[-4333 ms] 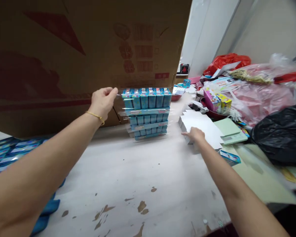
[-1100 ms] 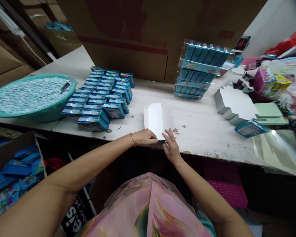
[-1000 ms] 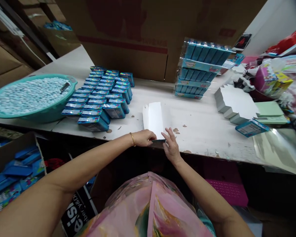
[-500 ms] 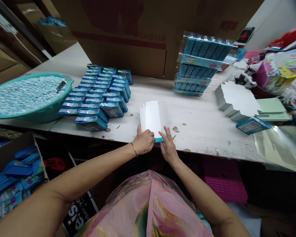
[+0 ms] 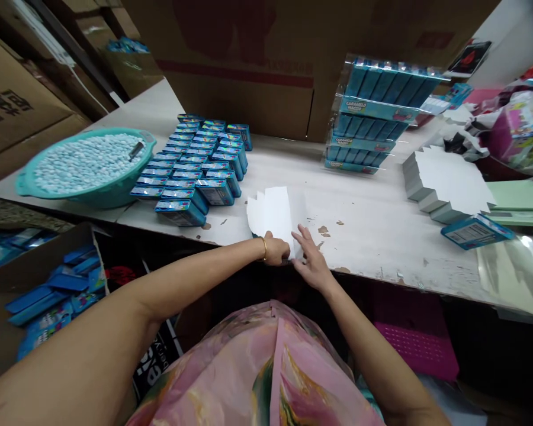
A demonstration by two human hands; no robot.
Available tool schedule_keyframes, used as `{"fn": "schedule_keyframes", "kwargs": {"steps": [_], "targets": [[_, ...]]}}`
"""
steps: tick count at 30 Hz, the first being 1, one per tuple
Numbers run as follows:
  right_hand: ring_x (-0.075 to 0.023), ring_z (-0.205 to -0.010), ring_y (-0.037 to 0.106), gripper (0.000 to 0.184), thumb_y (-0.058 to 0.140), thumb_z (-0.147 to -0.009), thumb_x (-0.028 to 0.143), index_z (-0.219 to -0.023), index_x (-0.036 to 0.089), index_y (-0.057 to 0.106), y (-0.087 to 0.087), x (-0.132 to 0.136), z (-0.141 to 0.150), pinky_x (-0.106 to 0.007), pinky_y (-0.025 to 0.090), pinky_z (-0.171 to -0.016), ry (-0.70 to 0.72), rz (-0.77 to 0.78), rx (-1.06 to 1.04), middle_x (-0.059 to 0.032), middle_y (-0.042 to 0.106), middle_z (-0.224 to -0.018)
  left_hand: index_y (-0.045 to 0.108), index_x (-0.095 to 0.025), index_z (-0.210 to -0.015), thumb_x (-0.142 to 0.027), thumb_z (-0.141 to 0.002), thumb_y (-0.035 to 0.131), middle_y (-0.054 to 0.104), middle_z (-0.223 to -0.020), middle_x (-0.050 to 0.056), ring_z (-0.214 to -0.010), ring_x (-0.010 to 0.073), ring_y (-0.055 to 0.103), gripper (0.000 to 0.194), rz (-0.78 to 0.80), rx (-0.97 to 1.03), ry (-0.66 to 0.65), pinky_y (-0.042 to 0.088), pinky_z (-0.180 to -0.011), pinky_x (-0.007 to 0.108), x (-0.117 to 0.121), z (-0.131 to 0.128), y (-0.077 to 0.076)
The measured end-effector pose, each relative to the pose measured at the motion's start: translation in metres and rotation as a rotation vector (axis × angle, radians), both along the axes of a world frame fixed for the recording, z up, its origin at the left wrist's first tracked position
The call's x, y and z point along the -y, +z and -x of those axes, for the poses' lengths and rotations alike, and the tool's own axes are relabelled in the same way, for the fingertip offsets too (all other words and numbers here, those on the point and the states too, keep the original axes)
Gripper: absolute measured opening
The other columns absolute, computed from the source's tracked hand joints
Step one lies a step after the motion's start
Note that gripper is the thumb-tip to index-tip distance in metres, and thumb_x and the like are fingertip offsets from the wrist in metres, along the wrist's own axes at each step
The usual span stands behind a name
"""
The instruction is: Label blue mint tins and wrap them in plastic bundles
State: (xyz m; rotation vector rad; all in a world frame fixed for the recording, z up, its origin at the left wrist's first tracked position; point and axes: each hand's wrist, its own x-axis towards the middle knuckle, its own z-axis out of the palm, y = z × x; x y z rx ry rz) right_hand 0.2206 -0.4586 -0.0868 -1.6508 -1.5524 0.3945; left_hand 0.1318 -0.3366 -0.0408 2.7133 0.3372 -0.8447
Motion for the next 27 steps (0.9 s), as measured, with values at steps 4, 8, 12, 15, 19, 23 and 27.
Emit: {"fn": "schedule_keyframes", "kwargs": {"steps": [4,8,12,15,19,23,27], "targets": [[-0.0195,-0.121,0.035,0.042,0.041,-0.079,0.018,-0.120,0.023,0.044,0.023,-0.011,-0.029,-0.039,0.040,-0.091,-0.186,-0.075,0.031,-0.0084,0.039,-0.131,0.064,-0.020,-0.069,-0.033,-0.069,0.056,0.067,-0.073,0.005,-0.076,0.0201,0.059,0.016,0.029,0.014,-0.035,0.032,-0.083,0.041,-0.001,0.009,0.002],[-0.0179,-0.106,0.048,0.031,0.037,-0.081,0.013,-0.107,0.018,0.054,0.048,-0.064,-0.041,-0.034,0.038,-0.090,-0.147,-0.007,0.344,-0.0085,0.055,-0.112,0.062,-0.019,-0.093,-0.034,-0.078,0.047,0.064,-0.096,0.007,-0.092,0.0186,0.055,0.025,-0.063,0.430,0.139,0.036,-0.082,0.031,-0.036,0.017,0.008],[-0.0196,-0.091,0.055,0.024,0.041,-0.080,0.012,-0.095,0.017,0.059,0.050,-0.102,-0.010,-0.036,0.037,-0.084,0.152,0.370,0.751,-0.0092,0.060,-0.100,0.052,-0.013,-0.110,-0.039,-0.077,0.047,0.053,-0.114,0.014,-0.105,0.0246,0.047,0.042,-0.361,0.691,0.584,0.037,-0.084,0.034,-0.098,0.015,0.005],[-0.0202,-0.087,0.056,0.025,0.039,-0.081,0.010,-0.098,0.015,0.057,0.038,-0.092,0.021,-0.033,0.042,-0.071,0.166,0.574,0.861,-0.0142,0.056,-0.108,0.055,-0.009,-0.103,-0.046,-0.067,0.055,0.060,-0.101,0.015,-0.095,0.0255,0.054,0.051,-0.285,0.488,0.776,0.042,-0.076,0.031,-0.128,0.009,-0.008],[-0.0186,-0.077,0.057,0.023,0.037,-0.082,0.012,-0.094,0.017,0.056,0.033,-0.071,0.026,-0.031,0.042,-0.064,0.250,0.506,0.856,-0.0113,0.060,-0.096,0.063,-0.015,-0.088,-0.026,-0.065,0.057,0.066,-0.085,0.004,-0.079,0.0172,0.060,0.027,-0.045,0.400,0.770,0.046,-0.068,0.023,-0.125,0.009,-0.027],[-0.0222,-0.094,0.052,0.026,0.035,-0.082,0.009,-0.100,0.015,0.052,0.033,-0.084,0.002,-0.034,0.041,-0.071,0.007,0.407,0.873,-0.0119,0.058,-0.099,0.063,-0.015,-0.089,-0.013,-0.064,0.050,0.066,-0.092,0.004,-0.086,0.0157,0.060,0.028,0.015,0.483,0.711,0.046,-0.076,0.022,-0.097,0.018,-0.030],[-0.0231,-0.110,0.042,0.035,0.038,-0.078,0.007,-0.111,0.014,0.048,0.019,-0.098,-0.002,-0.033,0.040,-0.077,0.127,0.426,0.873,-0.0110,0.047,-0.122,0.062,-0.015,-0.091,-0.010,-0.065,0.047,0.066,-0.094,0.005,-0.090,0.0155,0.059,0.030,0.074,0.519,0.648,0.045,-0.081,0.023,-0.076,0.025,-0.026]]}}
